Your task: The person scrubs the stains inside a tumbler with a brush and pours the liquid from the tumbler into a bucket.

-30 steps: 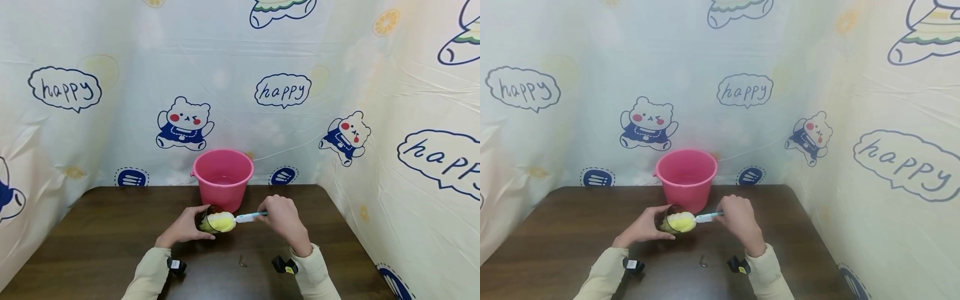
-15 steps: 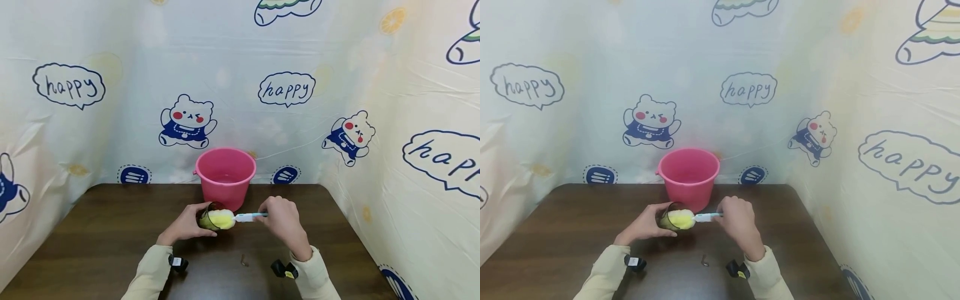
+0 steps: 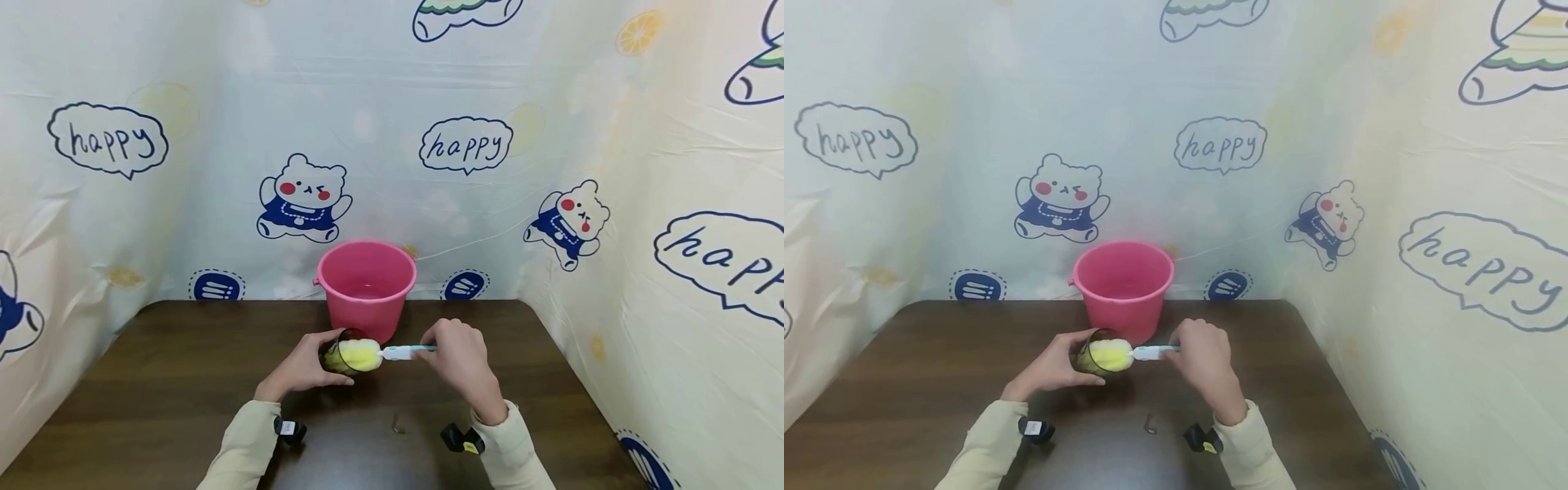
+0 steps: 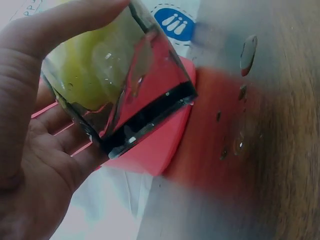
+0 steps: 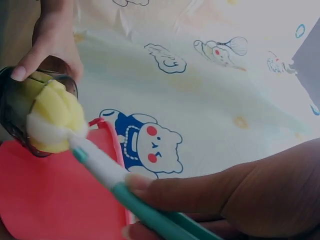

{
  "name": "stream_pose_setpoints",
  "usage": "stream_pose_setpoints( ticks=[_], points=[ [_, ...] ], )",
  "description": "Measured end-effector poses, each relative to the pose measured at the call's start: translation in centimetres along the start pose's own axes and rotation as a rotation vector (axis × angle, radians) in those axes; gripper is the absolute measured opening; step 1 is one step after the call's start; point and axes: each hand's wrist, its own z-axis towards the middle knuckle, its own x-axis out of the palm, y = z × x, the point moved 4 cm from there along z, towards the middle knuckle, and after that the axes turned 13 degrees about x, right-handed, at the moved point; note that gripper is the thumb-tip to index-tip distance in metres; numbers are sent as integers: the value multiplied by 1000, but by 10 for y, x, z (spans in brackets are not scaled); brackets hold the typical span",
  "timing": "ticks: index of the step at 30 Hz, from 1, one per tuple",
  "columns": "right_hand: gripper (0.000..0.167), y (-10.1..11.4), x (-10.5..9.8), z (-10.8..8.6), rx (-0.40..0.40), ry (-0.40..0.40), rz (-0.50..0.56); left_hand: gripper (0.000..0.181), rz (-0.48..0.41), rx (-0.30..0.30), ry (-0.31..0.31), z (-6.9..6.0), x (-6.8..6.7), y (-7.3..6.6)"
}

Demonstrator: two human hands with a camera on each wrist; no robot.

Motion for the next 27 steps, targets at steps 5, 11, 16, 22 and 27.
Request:
stream_pose_setpoints(
  ticks=[5,11,16,22,27],
  points=[
    [18,-1,-1,0,44,-34,1,88,-6,27,-19,0,-3,-2],
    [17,0,1,0,-6,21,-29,92,22,29,-3,0,-2,-2],
    [18,2,-1,2,1,-65,7,90,-24,-1,-16,-1,-5,0],
    [19,4,1,4,-39,-49,-41,87,-22,4,-37,1,-8,-2],
    [18,1,-3,3,-26,-62,20,87,-34,4,-19,1,-4,-5]
  ],
)
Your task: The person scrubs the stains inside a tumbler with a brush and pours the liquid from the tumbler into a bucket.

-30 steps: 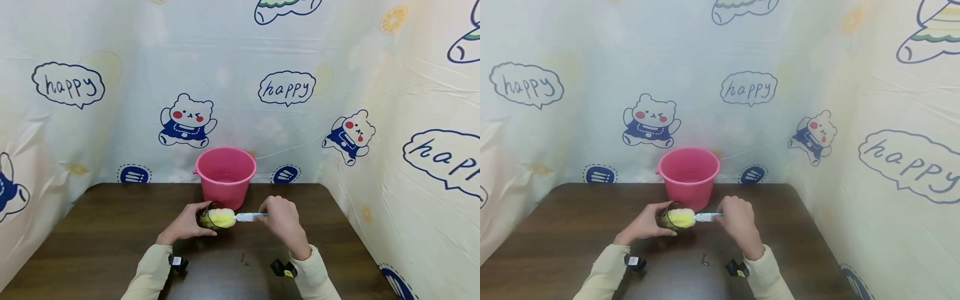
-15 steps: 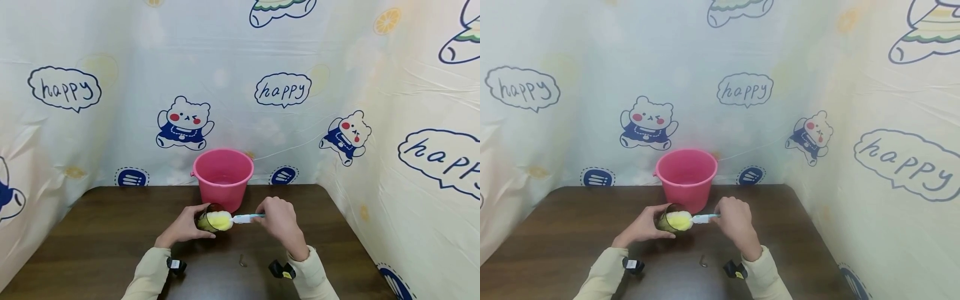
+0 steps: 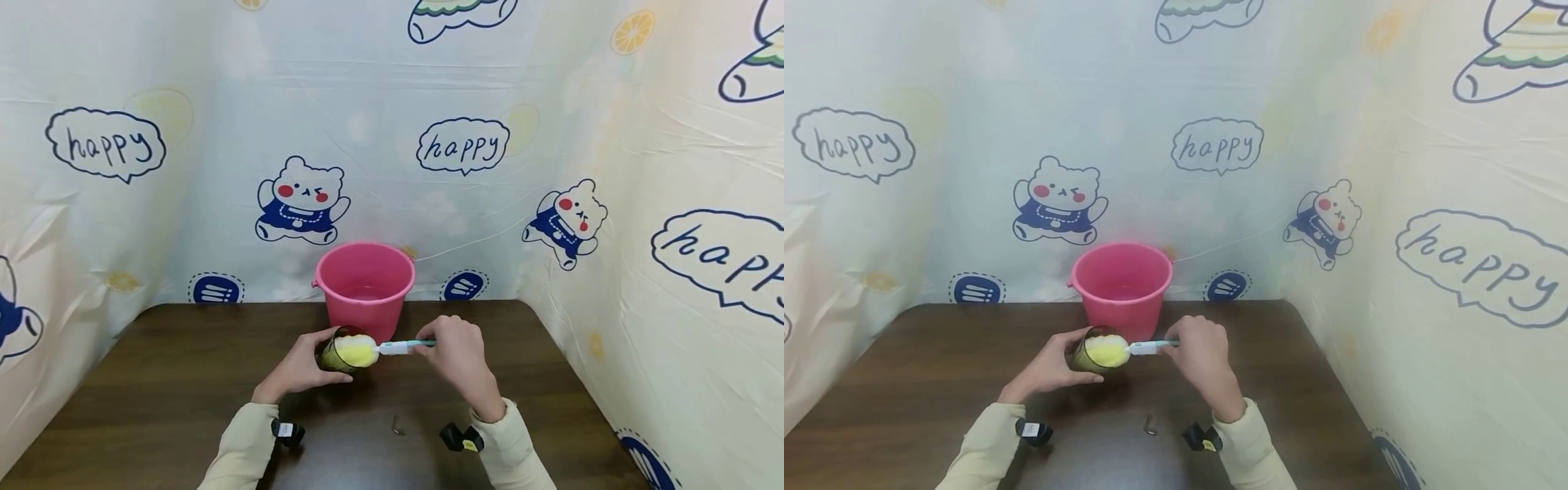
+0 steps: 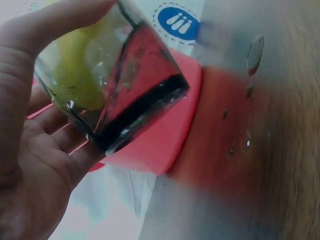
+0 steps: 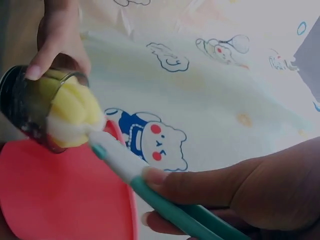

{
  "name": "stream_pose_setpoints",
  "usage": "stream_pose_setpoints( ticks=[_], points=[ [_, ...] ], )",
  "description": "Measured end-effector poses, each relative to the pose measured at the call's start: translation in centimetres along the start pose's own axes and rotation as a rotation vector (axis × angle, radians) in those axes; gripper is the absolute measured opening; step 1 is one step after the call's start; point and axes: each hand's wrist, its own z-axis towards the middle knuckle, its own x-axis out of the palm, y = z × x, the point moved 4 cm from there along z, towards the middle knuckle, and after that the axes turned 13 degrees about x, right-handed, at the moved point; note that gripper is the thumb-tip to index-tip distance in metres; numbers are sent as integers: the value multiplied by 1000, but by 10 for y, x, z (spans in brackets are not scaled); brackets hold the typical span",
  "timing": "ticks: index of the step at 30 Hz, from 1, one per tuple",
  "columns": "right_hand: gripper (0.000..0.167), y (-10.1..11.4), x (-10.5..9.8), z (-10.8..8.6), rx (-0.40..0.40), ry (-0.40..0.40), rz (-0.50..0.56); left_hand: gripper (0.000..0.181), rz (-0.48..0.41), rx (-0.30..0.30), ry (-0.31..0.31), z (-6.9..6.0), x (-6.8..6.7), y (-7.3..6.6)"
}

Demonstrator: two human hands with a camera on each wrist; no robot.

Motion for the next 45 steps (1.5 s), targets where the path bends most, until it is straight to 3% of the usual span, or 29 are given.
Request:
stream_pose_setpoints(
  ticks=[5,9,16,22,30,38,45],
  points=[
    [19,-4,-1,1,56,15,-3,85,-14,15,-1,1,3,-1],
    [18,-3,-1,1,26,66,-9,87,2,29,3,2,2,-2],
    [19,-8,-2,3,69,33,30,86,-23,0,-9,0,2,0],
    [18,-7,0,-3,44,105,-6,84,-19,-5,17,-4,8,5],
    [17,-7,-5,-1,67,35,5,86,-36,0,11,-1,4,1],
    [17,-9,-8,0,49,94,12,85,-5,2,8,2,1,4],
    [18,-9,-5,5,54,15,28,88,-9,-7,8,-1,-4,4]
  ],
)
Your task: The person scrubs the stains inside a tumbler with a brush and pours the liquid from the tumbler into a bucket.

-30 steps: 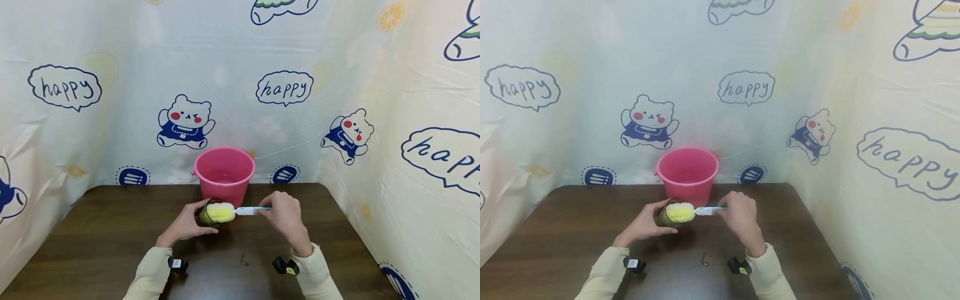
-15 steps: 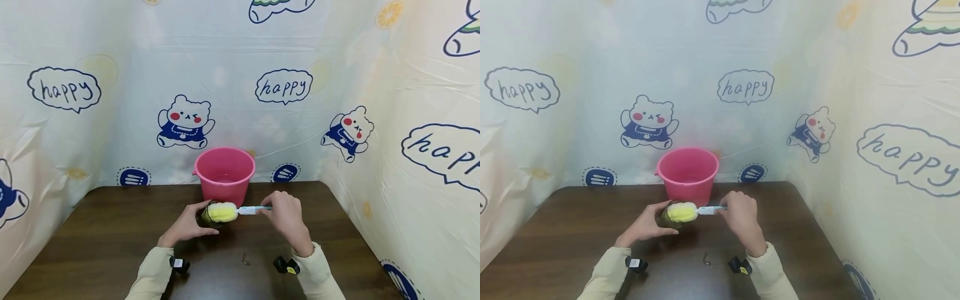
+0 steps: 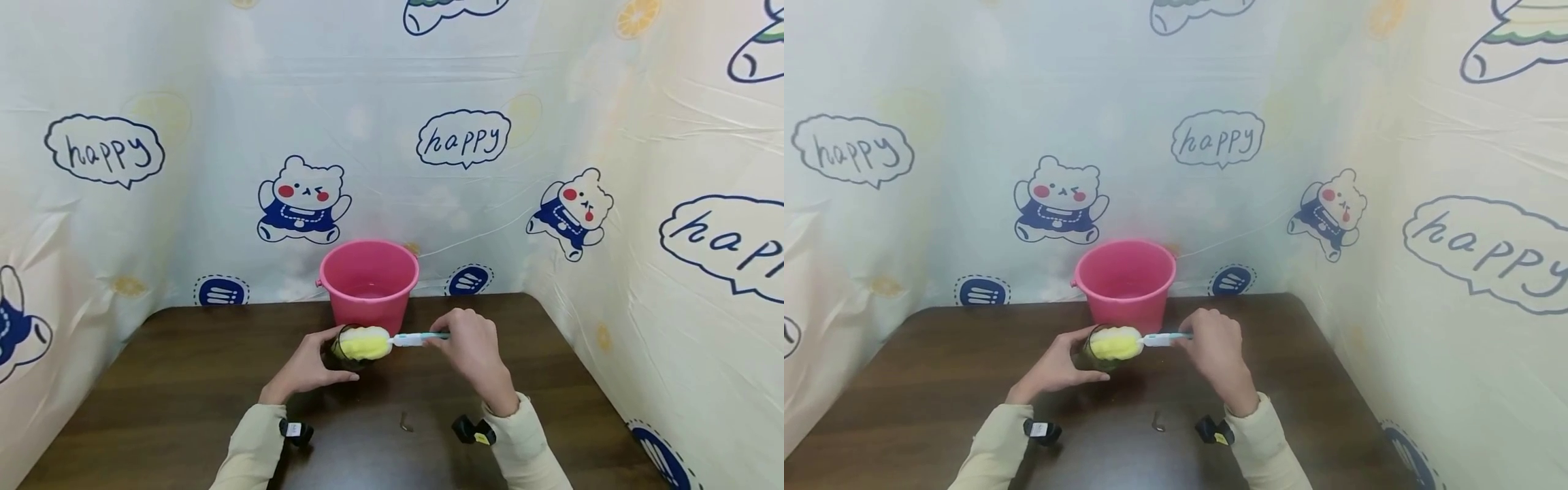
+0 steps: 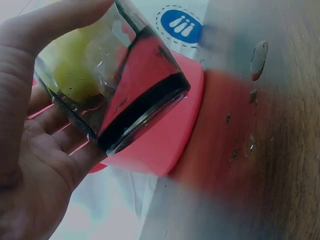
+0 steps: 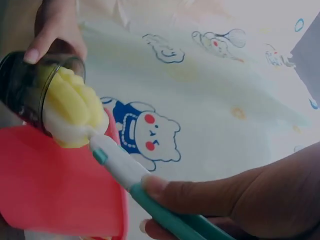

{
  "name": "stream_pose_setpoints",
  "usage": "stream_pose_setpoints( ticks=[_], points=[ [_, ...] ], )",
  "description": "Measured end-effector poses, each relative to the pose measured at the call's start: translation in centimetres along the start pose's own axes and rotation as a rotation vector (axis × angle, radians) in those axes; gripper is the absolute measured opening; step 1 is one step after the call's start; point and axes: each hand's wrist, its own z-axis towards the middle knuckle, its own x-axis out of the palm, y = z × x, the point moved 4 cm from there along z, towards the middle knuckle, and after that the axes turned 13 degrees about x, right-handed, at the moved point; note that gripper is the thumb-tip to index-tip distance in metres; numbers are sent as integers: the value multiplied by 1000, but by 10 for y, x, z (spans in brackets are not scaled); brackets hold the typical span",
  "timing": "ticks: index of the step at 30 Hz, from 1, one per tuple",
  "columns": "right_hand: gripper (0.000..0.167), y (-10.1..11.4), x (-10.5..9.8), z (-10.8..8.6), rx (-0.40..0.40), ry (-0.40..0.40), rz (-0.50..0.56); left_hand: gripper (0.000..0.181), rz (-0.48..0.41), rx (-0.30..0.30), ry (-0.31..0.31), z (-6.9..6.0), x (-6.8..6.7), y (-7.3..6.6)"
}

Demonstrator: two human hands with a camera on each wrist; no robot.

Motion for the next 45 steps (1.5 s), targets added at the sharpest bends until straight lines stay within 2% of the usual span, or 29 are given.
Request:
stream_pose_setpoints(
  ticks=[2,7,9,13,17,21,24,28,32,36,42,45],
  points=[
    [17,1,1,1,-61,8,-42,89,17,-14,-2,-1,0,0],
    [14,5,1,0,-331,2,-112,86,31,-14,15,0,4,1],
    [13,4,-2,0,-376,-29,-113,85,23,-11,34,1,8,1],
    [12,-1,-6,2,-334,-81,-138,90,46,-8,40,0,14,2],
    [13,-5,-6,2,-281,-33,-166,90,64,16,44,-1,16,2],
    [14,-4,-5,1,-312,11,-152,83,49,38,54,0,16,3],
    [12,-2,-4,3,-325,-20,-125,81,20,41,36,2,15,3],
    [12,-2,0,6,-288,-66,-114,86,-10,8,-1,1,12,5],
    [12,-1,2,2,-251,-18,-132,91,-3,-18,-18,0,11,6],
    [11,3,1,-2,-274,31,-120,88,-10,-20,-16,0,12,6],
    [12,-2,-1,2,-246,-47,-127,89,-28,-17,-30,0,14,6],
    [14,-3,-1,1,-234,-49,-157,88,-34,-7,-42,0,13,6]
  ],
)
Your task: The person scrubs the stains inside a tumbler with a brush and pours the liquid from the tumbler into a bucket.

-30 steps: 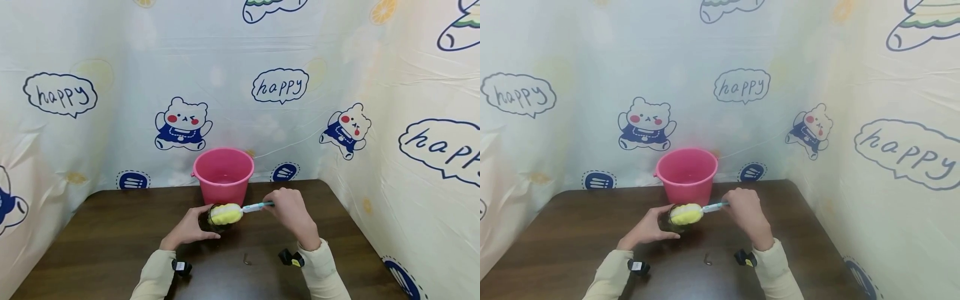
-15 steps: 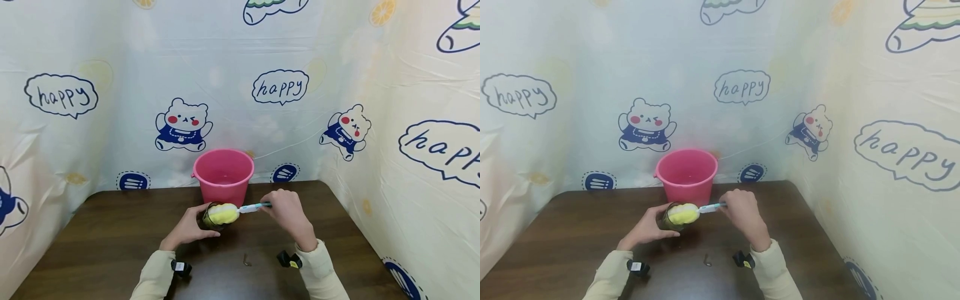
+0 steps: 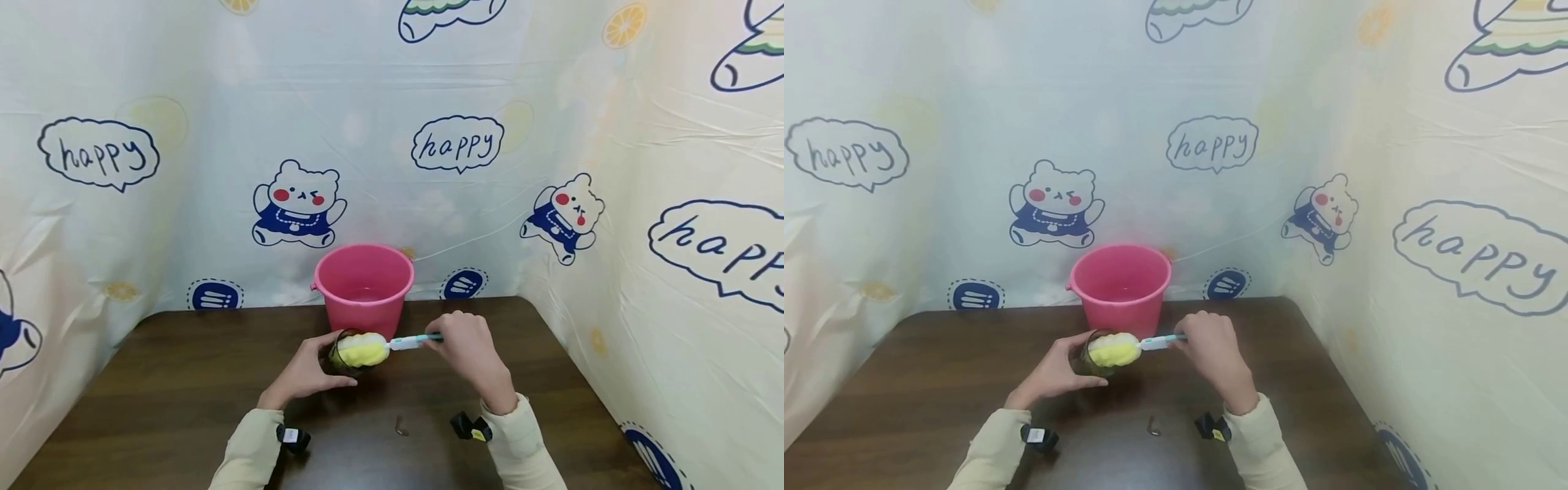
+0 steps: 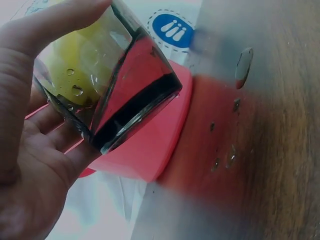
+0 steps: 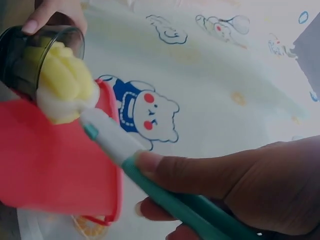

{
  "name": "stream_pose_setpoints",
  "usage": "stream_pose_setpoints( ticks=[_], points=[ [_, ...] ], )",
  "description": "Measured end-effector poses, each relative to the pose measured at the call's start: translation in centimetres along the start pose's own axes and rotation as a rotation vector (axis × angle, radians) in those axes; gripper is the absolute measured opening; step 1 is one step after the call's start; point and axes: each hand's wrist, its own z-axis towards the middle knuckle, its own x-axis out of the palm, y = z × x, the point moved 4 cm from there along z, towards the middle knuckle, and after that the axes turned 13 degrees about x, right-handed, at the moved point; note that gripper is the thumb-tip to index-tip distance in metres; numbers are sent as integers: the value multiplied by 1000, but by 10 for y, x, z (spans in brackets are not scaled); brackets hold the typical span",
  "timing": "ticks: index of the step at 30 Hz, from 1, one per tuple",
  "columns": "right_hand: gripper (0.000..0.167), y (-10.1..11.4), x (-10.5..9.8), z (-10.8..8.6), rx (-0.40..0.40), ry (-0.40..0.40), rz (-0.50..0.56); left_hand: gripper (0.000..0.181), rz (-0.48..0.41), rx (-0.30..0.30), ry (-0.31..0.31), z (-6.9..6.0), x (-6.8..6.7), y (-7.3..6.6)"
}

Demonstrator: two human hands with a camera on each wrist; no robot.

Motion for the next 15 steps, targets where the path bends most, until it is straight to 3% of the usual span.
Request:
stream_pose_setpoints(
  ticks=[4,11,15],
  points=[
    [14,4,-1,-2,-33,36,17,87,12,-1,0,-1,-2,0],
    [16,7,-2,1,-10,-73,51,91,20,-30,-29,-3,-7,-1],
    [16,8,-1,-1,2,-54,27,88,14,-17,-16,-1,-9,-1]
  ],
)
